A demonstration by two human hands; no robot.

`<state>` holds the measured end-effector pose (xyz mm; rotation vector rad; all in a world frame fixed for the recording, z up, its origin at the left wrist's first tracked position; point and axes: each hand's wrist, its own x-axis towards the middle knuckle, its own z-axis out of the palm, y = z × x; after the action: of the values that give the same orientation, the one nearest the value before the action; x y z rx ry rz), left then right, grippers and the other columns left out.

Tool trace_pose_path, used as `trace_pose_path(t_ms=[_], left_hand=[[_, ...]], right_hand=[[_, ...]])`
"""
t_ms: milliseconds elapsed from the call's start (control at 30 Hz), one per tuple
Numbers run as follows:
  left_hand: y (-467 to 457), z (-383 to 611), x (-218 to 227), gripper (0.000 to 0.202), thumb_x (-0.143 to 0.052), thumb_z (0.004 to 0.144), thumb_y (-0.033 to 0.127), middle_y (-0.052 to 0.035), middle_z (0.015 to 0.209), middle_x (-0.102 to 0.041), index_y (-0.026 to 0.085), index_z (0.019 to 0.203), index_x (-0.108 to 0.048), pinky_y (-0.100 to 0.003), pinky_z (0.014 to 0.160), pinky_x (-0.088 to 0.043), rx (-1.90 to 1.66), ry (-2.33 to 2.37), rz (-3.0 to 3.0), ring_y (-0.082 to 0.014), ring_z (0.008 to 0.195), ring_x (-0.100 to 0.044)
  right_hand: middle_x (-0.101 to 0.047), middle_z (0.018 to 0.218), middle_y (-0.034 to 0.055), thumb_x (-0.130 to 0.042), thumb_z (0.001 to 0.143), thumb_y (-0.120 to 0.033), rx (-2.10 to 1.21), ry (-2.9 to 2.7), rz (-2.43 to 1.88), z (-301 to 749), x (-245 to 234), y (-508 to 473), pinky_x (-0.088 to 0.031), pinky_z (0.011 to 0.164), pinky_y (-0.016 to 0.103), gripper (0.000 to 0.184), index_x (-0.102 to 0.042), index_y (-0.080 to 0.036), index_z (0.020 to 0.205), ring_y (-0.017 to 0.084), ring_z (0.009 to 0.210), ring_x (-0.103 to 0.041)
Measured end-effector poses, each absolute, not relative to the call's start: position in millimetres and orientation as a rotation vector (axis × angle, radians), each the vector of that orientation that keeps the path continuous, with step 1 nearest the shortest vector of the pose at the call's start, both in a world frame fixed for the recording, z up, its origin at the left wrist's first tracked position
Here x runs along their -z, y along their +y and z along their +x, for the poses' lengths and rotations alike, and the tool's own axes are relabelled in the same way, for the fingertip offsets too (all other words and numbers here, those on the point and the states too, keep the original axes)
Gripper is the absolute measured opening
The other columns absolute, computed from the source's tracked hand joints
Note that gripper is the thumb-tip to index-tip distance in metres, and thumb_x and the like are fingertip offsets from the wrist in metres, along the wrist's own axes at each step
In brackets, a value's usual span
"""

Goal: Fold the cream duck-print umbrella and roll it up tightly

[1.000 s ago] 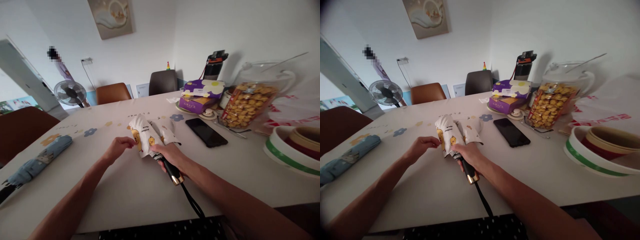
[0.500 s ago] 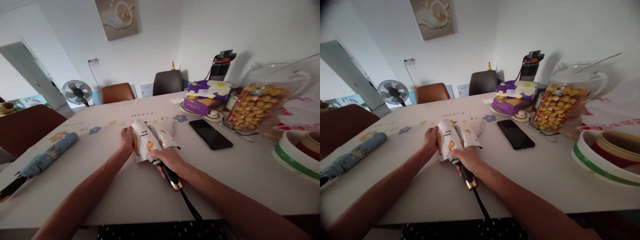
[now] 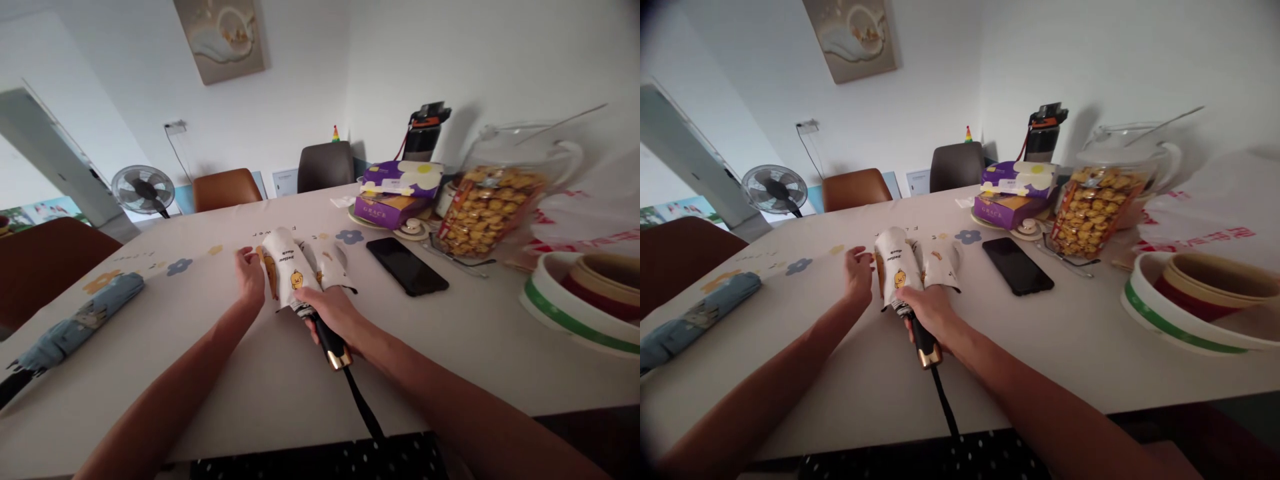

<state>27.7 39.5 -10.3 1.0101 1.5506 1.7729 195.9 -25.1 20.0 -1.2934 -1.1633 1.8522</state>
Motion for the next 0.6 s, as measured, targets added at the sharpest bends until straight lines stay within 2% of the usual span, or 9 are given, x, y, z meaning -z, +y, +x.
trace_pose_path(t_ms=[100,200,267,467,600], left_hand=[[20.6,42.2,-5.2,0.018,-0.053,0.072,0.02,-0.0028,0.09,-0.052,0.02,0.089,-0.049,-0.023,0.064,-0.04,-1.845,1.685,1.099,-0.0133,0.082,-0.05],[1.5,65.2,-17.9,0.02,-0.058,0.073,0.034,-0.0052,0.081,-0.055,0.016,0.08,-0.053,-0.025,0.061,-0.042,-1.539,1.5,1.132,-0.0153,0.076,-0.052],[-5.2,76.4,-22.8,0.025,-0.06,0.072,0.038,-0.0048,0.074,-0.055,0.014,0.075,-0.055,-0.026,0.06,-0.042,-1.422,1.409,1.114,-0.0147,0.07,-0.052],[0.7,78.3,-24.4,0.029,-0.063,0.071,0.037,-0.002,0.056,-0.05,0.012,0.061,-0.053,-0.025,0.052,-0.042,-1.392,1.314,0.923,-0.011,0.054,-0.049],[6.3,72.6,-21.5,0.021,-0.065,0.071,0.031,-0.0075,0.065,-0.059,0.011,0.07,-0.057,-0.029,0.063,-0.049,-1.395,1.153,0.756,-0.0175,0.066,-0.058]], right_hand=[[-0.046,0.042,-0.002,-0.058,0.076,-0.033,-1.722,-1.173,-1.343,194.9,-15.7,-21.8,-0.039,0.027,0.022,0.019,-0.051,-0.016,0.072,0.011,0.031,-0.044],[-0.046,0.043,-0.0029,-0.061,0.075,-0.031,-1.637,-1.226,-1.3,194.3,-11.8,-19.5,-0.039,0.027,0.021,0.016,-0.053,-0.017,0.077,0.011,0.033,-0.046],[-0.047,0.044,-0.0029,-0.063,0.074,-0.031,-1.6,-1.271,-1.258,193.9,-10.5,-19.4,-0.039,0.028,0.02,0.017,-0.054,-0.017,0.081,0.011,0.034,-0.047],[-0.049,0.048,-0.0023,-0.062,0.075,-0.03,-1.561,-1.348,-1.243,192.0,-6.6,-21.9,-0.039,0.029,0.02,0.02,-0.053,-0.017,0.087,0.01,0.035,-0.047],[-0.05,0.047,-0.0023,-0.059,0.076,-0.032,-1.696,-1.311,-1.228,190.9,-6.8,-25.3,-0.04,0.029,0.021,0.018,-0.051,-0.017,0.084,0.012,0.035,-0.049]])
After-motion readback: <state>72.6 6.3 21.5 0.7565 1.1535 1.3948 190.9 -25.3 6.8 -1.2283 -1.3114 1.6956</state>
